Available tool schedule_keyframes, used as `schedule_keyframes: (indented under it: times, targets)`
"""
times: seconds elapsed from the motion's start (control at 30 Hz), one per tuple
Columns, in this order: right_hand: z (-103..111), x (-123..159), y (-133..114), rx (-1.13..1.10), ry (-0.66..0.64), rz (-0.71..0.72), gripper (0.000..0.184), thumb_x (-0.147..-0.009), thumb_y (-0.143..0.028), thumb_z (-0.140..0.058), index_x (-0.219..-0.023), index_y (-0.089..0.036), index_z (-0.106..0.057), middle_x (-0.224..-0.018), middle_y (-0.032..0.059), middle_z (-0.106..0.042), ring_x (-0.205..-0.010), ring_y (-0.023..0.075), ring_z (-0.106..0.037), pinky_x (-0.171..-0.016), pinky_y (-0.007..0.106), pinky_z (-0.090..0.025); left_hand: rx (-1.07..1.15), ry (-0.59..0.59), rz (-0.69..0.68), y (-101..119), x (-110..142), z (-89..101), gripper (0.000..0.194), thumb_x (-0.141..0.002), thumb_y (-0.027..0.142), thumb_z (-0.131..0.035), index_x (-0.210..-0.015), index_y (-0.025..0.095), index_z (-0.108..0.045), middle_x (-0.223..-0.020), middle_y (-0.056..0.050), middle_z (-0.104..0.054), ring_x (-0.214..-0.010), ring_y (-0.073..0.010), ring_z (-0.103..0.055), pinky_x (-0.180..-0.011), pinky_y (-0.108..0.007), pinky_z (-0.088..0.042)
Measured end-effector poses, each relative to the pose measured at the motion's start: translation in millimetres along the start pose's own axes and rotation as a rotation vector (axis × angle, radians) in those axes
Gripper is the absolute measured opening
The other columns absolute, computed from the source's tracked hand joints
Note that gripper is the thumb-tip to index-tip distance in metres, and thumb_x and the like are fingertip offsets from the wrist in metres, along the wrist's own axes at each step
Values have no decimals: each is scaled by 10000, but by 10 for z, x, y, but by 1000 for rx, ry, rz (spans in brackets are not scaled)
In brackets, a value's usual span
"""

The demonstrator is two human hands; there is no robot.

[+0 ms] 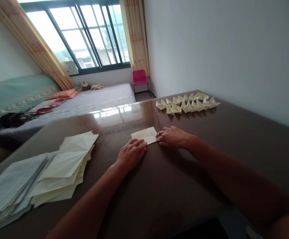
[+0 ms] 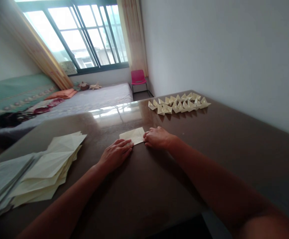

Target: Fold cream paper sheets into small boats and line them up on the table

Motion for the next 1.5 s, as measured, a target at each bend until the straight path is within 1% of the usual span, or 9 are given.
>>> schedule_keyframes:
  times: [0.1, 0.37, 0.47, 0.6, 0.73, 0.93, 1.17, 1.33, 1.5]
  targets:
    - [28, -22, 99, 16, 34, -26, 205, -862, -374, -561, -861, -243, -718, -1006, 68, -706, -986, 247, -553, -785, 328, -382, 19, 49, 26, -91, -7, -15, 289, -937, 361, -437, -1108, 316, -666, -1200, 2, -654, -1114, -200, -555, -953, -342, -479]
    - [-16, -105, 104, -20, 83, 36, 304, -842, -184, -528, -1113, -224, -660, -1154, 64, -666, -1060, 231, -542, -844, 327, -360, -39, 24, 14, -122, 0, 2, 305, -954, 288, -393, -1123, 291, -647, -1162, -2, -678, -1073, -199, -604, -873, -316, -503]
    - [-36, -111, 123, -61, 82, 45, 306, -853, -279, -555, -1140, -225, -647, -1141, 60, -670, -1029, 224, -556, -838, 308, -367, -31, 43, 31, -148, 0, 17, 315, -957, 345, -385, -1123, 282, -646, -1142, -13, -686, -1060, -199, -613, -878, -314, -500]
    - [-53, -156, 125, -10, 100, 47, 247, -882, -260, -515, -1071, -220, -668, -1061, 60, -689, -941, 213, -562, -794, 301, -352, -45, 60, 33, -157, -6, 7, 349, -937, 435, -416, -1163, 271, -626, -1136, -28, -687, -1045, -207, -618, -877, -315, -501]
    - [-12, -174, 88, 55, 127, 43, 203, -894, -204, -483, -888, -189, -686, -951, 79, -698, -924, 207, -545, -791, 309, -311, -53, 66, 14, -137, -8, 11, 321, -958, 371, -388, -1139, 282, -638, -1116, -10, -692, -1027, -192, -616, -851, -308, -506]
    - [140, -79, -169, -46, 190, 181, 147, -865, -257, -534, -856, -193, -666, -870, 56, -688, -933, 198, -541, -796, 315, -294, -31, 119, -101, -22, 20, 126, 265, -941, 264, -446, -1102, 246, -655, -1078, -32, -691, -1042, -201, -560, -843, -323, -495]
    - [145, -47, -509, -155, 169, 324, 166, -871, -280, -539, -966, -195, -645, -895, 63, -672, -916, 202, -549, -807, 317, -343, 3, 71, -194, 179, 85, 139, 275, -948, 305, -424, -1092, 264, -655, -992, -21, -692, -871, -167, -576, -768, -286, -492]
    - [125, -15, -287, -316, 82, 271, 348, -766, -229, -655, -1112, -206, -628, -1055, 73, -647, -1053, 220, -525, -857, 324, -378, 70, 62, -197, 146, 117, 160, 279, -938, 276, -420, -1050, 229, -671, -1017, -31, -691, -848, -157, -595, -771, -277, -487]
    - [-59, -51, 51, -642, -11, 151, 232, -843, -337, -586, -954, -176, -711, -896, 38, -644, -842, 159, -566, -763, 251, -427, 145, 3, -100, 23, 131, 134, 267, -931, 338, -433, -1029, 265, -670, -1031, -10, -693, -962, -176, -598, -810, -280, -480]
Point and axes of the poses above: each hand's wrist, its own x-axis away from the middle knuckle, its own z-axis out of the back of the hand, y = z × x, the point moved 8 cm from there along -x, towards the middle knuckle
